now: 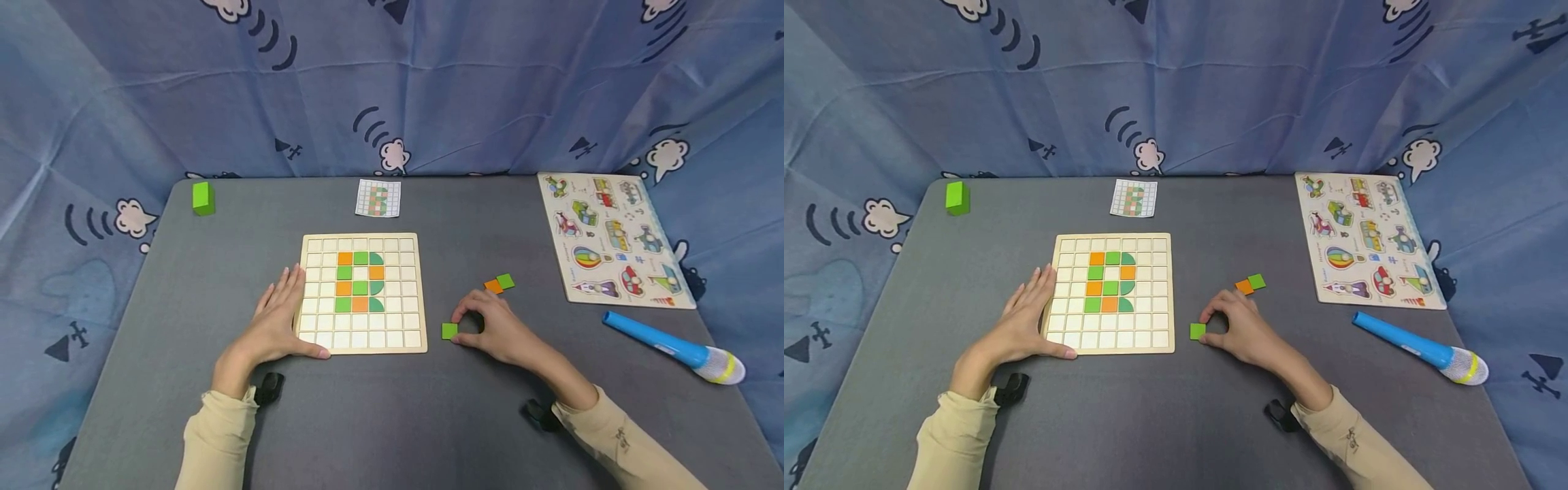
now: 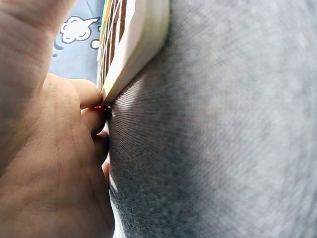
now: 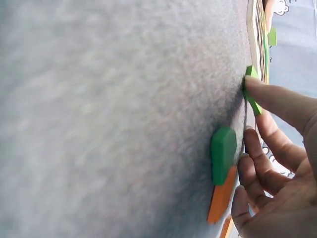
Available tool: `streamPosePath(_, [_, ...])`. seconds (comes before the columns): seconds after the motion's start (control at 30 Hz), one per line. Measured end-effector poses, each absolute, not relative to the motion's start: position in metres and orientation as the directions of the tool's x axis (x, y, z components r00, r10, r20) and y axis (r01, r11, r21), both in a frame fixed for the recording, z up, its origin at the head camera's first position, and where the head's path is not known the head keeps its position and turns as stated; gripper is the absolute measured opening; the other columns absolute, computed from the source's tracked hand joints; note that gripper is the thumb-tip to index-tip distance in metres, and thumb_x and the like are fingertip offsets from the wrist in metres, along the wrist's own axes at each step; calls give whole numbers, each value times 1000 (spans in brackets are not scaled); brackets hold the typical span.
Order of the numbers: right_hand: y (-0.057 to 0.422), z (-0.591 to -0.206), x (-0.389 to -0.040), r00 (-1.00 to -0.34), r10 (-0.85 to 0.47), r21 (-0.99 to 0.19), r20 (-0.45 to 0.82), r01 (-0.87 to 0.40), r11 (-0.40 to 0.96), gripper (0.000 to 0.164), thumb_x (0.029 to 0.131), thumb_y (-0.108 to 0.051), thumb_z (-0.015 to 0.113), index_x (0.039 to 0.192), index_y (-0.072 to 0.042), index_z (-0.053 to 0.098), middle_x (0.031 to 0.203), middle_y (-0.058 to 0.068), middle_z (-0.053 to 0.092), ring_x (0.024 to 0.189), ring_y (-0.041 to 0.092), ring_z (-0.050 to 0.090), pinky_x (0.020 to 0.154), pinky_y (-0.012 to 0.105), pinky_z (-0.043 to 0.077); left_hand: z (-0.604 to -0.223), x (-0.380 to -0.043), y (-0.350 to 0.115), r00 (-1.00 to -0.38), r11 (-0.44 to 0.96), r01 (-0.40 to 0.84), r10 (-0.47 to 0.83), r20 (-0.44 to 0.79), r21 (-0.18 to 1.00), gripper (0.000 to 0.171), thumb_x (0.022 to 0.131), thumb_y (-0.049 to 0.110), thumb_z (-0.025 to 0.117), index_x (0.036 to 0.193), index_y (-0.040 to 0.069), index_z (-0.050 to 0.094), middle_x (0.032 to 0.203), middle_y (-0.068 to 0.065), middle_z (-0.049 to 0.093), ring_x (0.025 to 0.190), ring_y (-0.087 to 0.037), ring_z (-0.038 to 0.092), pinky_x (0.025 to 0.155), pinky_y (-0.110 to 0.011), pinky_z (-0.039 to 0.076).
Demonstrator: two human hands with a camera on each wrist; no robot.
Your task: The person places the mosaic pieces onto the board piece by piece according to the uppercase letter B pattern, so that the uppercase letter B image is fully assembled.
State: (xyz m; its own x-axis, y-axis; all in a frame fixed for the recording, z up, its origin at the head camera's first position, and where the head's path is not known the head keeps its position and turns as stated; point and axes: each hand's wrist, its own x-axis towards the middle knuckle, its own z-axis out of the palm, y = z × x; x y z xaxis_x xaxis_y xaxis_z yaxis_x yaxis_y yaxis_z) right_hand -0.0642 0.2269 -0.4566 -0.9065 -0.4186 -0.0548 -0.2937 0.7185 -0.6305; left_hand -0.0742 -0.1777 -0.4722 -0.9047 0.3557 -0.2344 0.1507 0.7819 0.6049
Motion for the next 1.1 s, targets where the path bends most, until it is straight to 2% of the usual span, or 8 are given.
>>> streamPosePath(0.23, [212, -456, -71, -934, -354, -652, -48, -239, 720, 22, 80, -9, 84, 88, -17, 64, 84, -3, 61, 83, 16, 56, 76, 37, 46, -473, -74, -178, -905, 787, 153, 355, -236, 598, 152, 56, 64, 90, 160, 8, -5, 169, -7, -8, 155, -26, -10, 122, -54, -2])
streamPosePath(0.5, [186, -454, -71, -944, -328, -709, -16, -221, 670, 15, 85, -13, 81, 96, -16, 71, 88, -4, 66, 83, 11, 60, 76, 34, 52, -471, -75, -177, -902, 785, 146, 355, -245, 602, 152, 56, 62, 90, 160, 8, -6, 169, -7, -8, 155, -26, -10, 122, -53, -2])
streamPosePath(0.8, [162, -454, -73, -951, -310, -744, 14, -217, 632, 12, 85, -14, 80, 96, -15, 75, 91, -3, 65, 85, 16, 59, 75, 33, 51, -470, -76, -177, -900, 785, 147, 358, -247, 601, 151, 57, 61, 91, 160, 7, -5, 169, -8, -8, 155, -27, -10, 122, -53, -2])
streamPosePath(1.1, [141, -457, -75, -950, -309, -784, 34, -217, 582, 9, 87, -12, 79, 94, -14, 75, 85, -3, 64, 76, 14, 56, 66, 27, 46, -470, -76, -177, -901, 785, 146, 357, -247, 601, 152, 56, 62, 91, 160, 7, -5, 169, -8, -8, 155, -27, -10, 122, -53, -2])
